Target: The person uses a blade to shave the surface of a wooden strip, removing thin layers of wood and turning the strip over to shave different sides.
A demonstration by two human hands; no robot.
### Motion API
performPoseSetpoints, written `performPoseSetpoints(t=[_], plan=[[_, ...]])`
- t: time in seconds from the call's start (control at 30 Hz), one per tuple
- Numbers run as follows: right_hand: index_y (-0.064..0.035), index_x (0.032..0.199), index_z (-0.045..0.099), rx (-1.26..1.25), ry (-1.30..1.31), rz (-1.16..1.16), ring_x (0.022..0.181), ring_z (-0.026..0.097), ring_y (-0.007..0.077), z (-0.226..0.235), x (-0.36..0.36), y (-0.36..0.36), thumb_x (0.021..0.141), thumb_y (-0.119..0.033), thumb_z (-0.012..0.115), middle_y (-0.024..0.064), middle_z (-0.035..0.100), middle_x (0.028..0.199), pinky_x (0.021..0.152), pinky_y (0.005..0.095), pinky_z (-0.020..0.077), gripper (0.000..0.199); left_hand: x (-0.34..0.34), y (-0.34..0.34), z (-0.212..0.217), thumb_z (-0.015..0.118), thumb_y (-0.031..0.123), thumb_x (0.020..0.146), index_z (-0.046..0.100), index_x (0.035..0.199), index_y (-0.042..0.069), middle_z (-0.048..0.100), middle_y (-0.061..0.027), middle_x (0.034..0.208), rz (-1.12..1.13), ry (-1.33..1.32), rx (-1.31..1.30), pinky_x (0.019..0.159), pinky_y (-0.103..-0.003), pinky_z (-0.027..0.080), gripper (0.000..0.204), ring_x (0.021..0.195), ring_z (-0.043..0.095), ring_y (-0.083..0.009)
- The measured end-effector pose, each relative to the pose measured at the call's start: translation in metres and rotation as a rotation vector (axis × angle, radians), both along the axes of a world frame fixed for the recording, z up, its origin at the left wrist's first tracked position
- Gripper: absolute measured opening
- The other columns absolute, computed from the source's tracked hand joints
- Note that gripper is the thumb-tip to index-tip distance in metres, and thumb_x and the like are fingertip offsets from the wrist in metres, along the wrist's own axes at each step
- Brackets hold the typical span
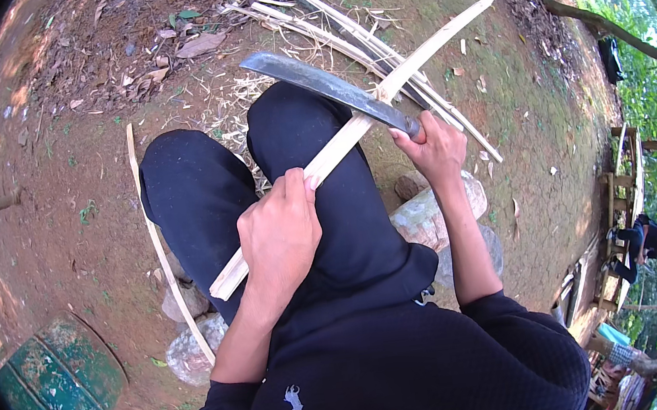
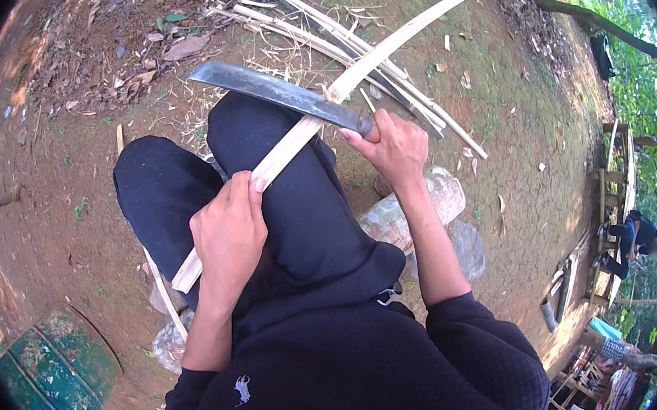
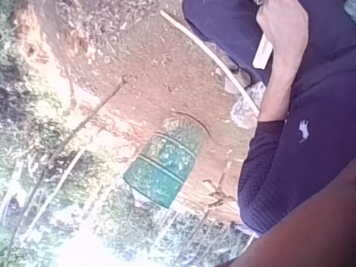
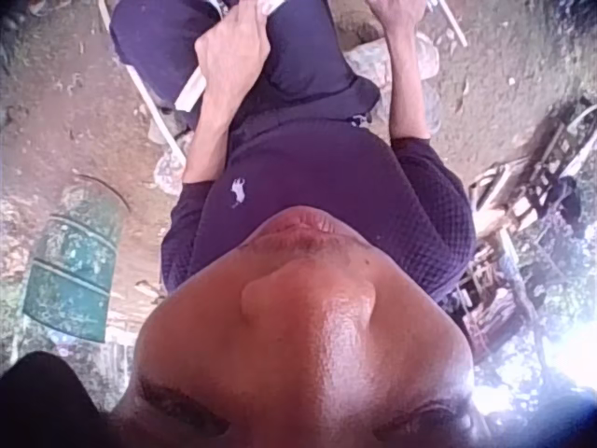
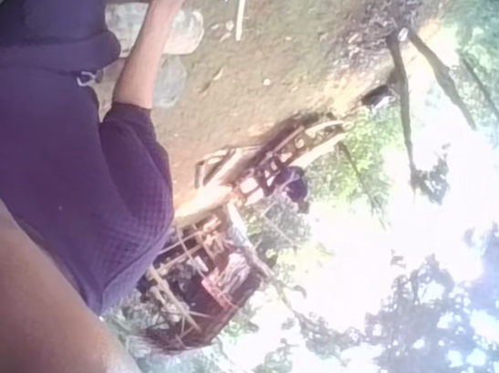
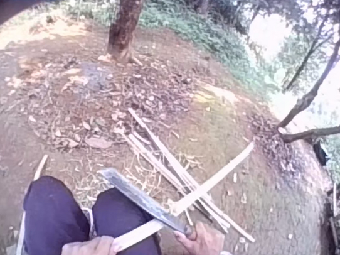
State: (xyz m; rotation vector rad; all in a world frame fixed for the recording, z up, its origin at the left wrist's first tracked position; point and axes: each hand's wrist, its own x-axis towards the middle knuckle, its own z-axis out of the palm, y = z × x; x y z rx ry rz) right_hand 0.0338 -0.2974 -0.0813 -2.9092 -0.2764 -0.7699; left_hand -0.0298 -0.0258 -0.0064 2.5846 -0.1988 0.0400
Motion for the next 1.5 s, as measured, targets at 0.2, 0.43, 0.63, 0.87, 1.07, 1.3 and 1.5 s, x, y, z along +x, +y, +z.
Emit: performPoseSetpoints(t=[0.2, 0.43, 0.63, 0.87, 1.07, 1.3, 1.5], plan=[[-0.0122, 0.065, 0.048, -0.019, -0.012, 0.028, 0.042, 0.053, 0.0196, -0.003, 0.007, -0.007, 0.08, -0.066, 0.074, -0.0007, 0.049, 0.05, 0.042, 0.0356, 0.0438, 0.062, 0.003, 0.0, -0.002, 0.054, 0.019, 0.103, 0.058, 0.096, 0.004, 0.065, -0.0128, 0.074, -0.024, -0.041, 0.025, 0.055, -0.042, 0.052, 0.017, 0.061, 0.067, -0.0317], [-0.0121, 0.065, 0.048, -0.014, -0.075, 0.087, 0.042, 0.051, 0.02, -0.007, 0.017, -0.013, 0.079, -0.065, 0.076, -0.0003, 0.048, 0.049, 0.042, 0.0361, 0.0438, 0.061, 0.006, -0.003, -0.003, 0.058, 0.018, 0.101, 0.054, 0.09, 0.005, 0.063, -0.0098, 0.071, -0.046, -0.066, 0.09, 0.053, -0.037, 0.054, 0.018, 0.058, 0.068, -0.0265], [-0.0119, 0.066, 0.049, -0.044, -0.085, 0.098, 0.044, 0.053, 0.0199, -0.009, 0.02, -0.021, 0.079, -0.065, 0.076, 0.0008, 0.049, 0.051, 0.044, 0.0363, 0.0445, 0.061, 0.007, -0.004, -0.003, 0.058, 0.017, 0.1, 0.055, 0.09, 0.005, 0.065, -0.0104, 0.072, -0.045, -0.064, 0.064, 0.053, -0.037, 0.054, 0.016, 0.059, 0.068, -0.027], [-0.0101, 0.068, 0.056, 0.0, 0.076, -0.094, 0.051, 0.058, 0.0249, -0.015, 0.029, -0.032, 0.085, -0.066, 0.068, 0.0053, 0.055, 0.056, 0.049, 0.0409, 0.0475, 0.06, 0.007, -0.006, 0.0, 0.05, 0.021, 0.105, 0.057, 0.095, 0.004, 0.067, -0.0152, 0.075, -0.002, -0.005, -0.009, 0.056, -0.048, 0.052, 0.02, 0.065, 0.068, -0.0368], [0.0005, 0.067, 0.067, 0.253, -0.05, -0.89, 0.057, 0.06, 0.0306, 0.003, 0.04, -0.19, 0.099, -0.07, 0.039, 0.0167, 0.066, 0.065, 0.059, 0.0479, 0.0465, 0.082, -0.009, 0.025, 0.01, 0.059, 0.016, 0.095, 0.061, 0.086, 0.004, 0.069, -0.0143, 0.074, 0.112, 0.003, 0.027, 0.056, -0.047, 0.053, 0.015, 0.063, 0.068, -0.036], [-0.0006, 0.055, 0.046, 0.698, -0.061, -0.696, 0.052, 0.041, 0.0138, 0.018, -0.005, -0.125, 0.101, -0.061, 0.05, 0.0023, 0.045, 0.052, 0.052, 0.037, 0.0313, 0.076, -0.004, 0.032, 0.017, 0.06, 0.018, 0.094, 0.067, 0.084, 0.005, 0.069, -0.0149, 0.072, 0.199, 0.086, -0.084, 0.061, -0.048, 0.05, 0.017, 0.065, 0.067, -0.0373], [-0.0063, 0.059, 0.047, 0.616, -0.06, -0.354, 0.05, 0.037, 0.0086, 0.013, -0.033, -0.069, 0.099, -0.049, 0.065, -0.0037, 0.035, 0.05, 0.046, 0.0327, 0.0262, 0.061, -0.026, 0.078, 0.045, 0.06, 0.021, 0.097, 0.067, 0.081, 0.005, 0.059, -0.0162, 0.061, 0.253, 0.058, -0.121, 0.054, -0.043, 0.043, 0.023, 0.056, 0.062, -0.0352]])
